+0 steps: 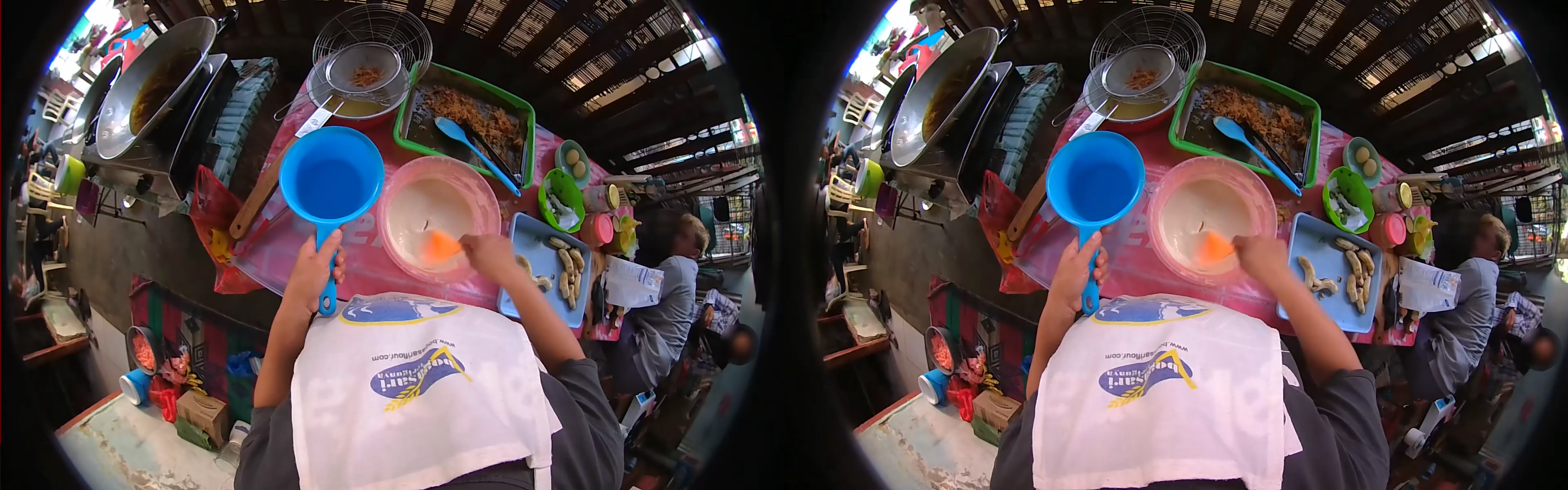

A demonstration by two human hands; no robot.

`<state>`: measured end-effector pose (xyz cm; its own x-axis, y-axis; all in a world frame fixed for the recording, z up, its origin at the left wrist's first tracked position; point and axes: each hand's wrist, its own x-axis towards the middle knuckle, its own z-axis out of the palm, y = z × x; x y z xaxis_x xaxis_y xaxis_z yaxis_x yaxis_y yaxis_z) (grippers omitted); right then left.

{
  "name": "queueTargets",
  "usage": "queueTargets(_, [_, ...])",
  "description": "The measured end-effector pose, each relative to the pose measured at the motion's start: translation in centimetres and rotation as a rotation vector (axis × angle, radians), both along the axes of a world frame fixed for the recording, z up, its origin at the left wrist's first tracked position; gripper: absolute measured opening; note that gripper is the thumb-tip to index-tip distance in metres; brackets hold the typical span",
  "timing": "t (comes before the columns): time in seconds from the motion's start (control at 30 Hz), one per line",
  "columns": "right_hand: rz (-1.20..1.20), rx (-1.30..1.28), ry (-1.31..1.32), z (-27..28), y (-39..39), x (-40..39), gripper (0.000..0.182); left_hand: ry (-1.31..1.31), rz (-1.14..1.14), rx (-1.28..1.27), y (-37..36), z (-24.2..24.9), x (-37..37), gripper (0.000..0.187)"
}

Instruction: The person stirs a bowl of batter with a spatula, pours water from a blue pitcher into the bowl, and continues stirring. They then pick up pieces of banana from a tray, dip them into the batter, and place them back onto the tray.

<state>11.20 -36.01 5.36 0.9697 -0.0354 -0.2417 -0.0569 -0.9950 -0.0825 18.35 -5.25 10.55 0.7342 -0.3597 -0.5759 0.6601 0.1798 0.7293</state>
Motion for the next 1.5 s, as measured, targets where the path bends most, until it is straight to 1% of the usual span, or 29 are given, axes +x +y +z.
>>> queueTargets(0.03, [-0.022,-0.071,0.019,0.4,-1.0,0.6,0.017,0.004,0.005,-0.006,0.2,-0.2,-0.1,0.027])
queueTargets(0.13, [-0.139,-0.065,-0.186,-0.5,-1.8,2.9,0.016,-0.029,-0.012,0.031,0.0,-0.4,-0.1,0.027])
queueTargets(0.17, [-0.115,-0.092,-0.193,-3.0,-1.7,3.1,0.016,-0.010,-0.011,0.031,-0.2,-0.3,-0.2,0.027])
queueTargets(0.27, [0.191,0.019,-0.171,2.0,2.2,1.9,0.015,0.008,-0.004,0.028,-0.3,0.2,-0.1,0.027])
queueTargets(0.3, [0.239,0.025,-0.221,2.0,2.3,1.8,0.016,0.001,-0.001,0.020,-0.1,0.3,-0.1,0.027])
queueTargets(0.4, [0.074,-0.138,-0.324,1.4,0.5,3.2,0.018,-0.008,-0.003,0.016,0.3,-0.2,-0.2,0.027])
queueTargets(0.43, [0.070,-0.183,-0.375,1.4,-0.3,3.2,0.020,-0.018,0.000,0.015,0.4,-0.2,-0.1,0.027])
queueTargets(0.53, [-0.078,-0.189,-0.174,1.6,0.8,0.1,0.021,0.013,0.016,0.065,0.3,-0.2,-0.2,0.029])
queueTargets(0.57, [0.017,-0.168,-0.166,1.9,1.4,-1.0,0.025,0.007,0.018,0.073,0.2,-0.1,-0.1,0.029])
queueTargets(0.67, [0.161,-0.055,-0.198,2.4,2.3,-1.0,0.036,0.008,0.002,0.087,-0.1,-0.4,0.0,0.029])
queueTargets(0.7, [0.121,-0.112,-0.212,2.6,2.5,-0.2,0.036,0.011,-0.006,0.079,-0.2,-0.6,0.1,0.029])
queueTargets(0.8, [-0.048,-0.152,-0.359,-0.4,-0.3,1.6,0.035,0.022,-0.017,0.055,-0.3,-0.3,0.1,0.029])
queueTargets(0.83, [-0.085,-0.073,-0.353,-0.1,-0.3,0.8,0.035,0.021,-0.016,0.048,-0.3,0.0,0.3,0.029])
queueTargets(0.93, [-0.214,-0.175,0.003,1.0,1.8,-3.8,0.034,0.018,-0.007,0.020,0.5,-0.4,0.4,0.026])
queueTargets(1.03, [-0.124,0.059,0.089,2.7,3.0,-4.9,0.028,-0.021,-0.014,0.056,0.3,-0.8,0.5,0.027])
queueTargets(1.13, [-0.318,0.064,-0.120,1.3,1.6,-1.5,0.030,-0.008,-0.024,0.060,-0.4,-0.7,0.7,0.027])
queueTargets(1.23, [-0.365,0.090,-0.096,0.1,2.2,0.9,0.034,0.001,-0.017,0.056,-0.4,-0.4,0.8,0.026])
queueTargets(1.33, [-0.203,0.198,0.108,1.8,4.6,0.0,0.033,-0.016,-0.018,0.064,0.0,0.3,0.9,0.026])
queueTargets(1.37, [-0.229,0.216,0.014,1.3,4.5,-0.3,0.031,-0.018,-0.025,0.070,0.1,0.2,0.9,0.025])
queueTargets(1.43, [-0.356,0.120,-0.178,-0.5,2.5,0.7,0.033,-0.023,-0.029,0.077,0.1,0.2,0.7,0.026])
queueTargets(1.5, [-0.325,0.068,-0.309,-2.4,1.5,2.2,0.036,-0.018,-0.038,0.077,0.0,-0.1,0.4,0.026])
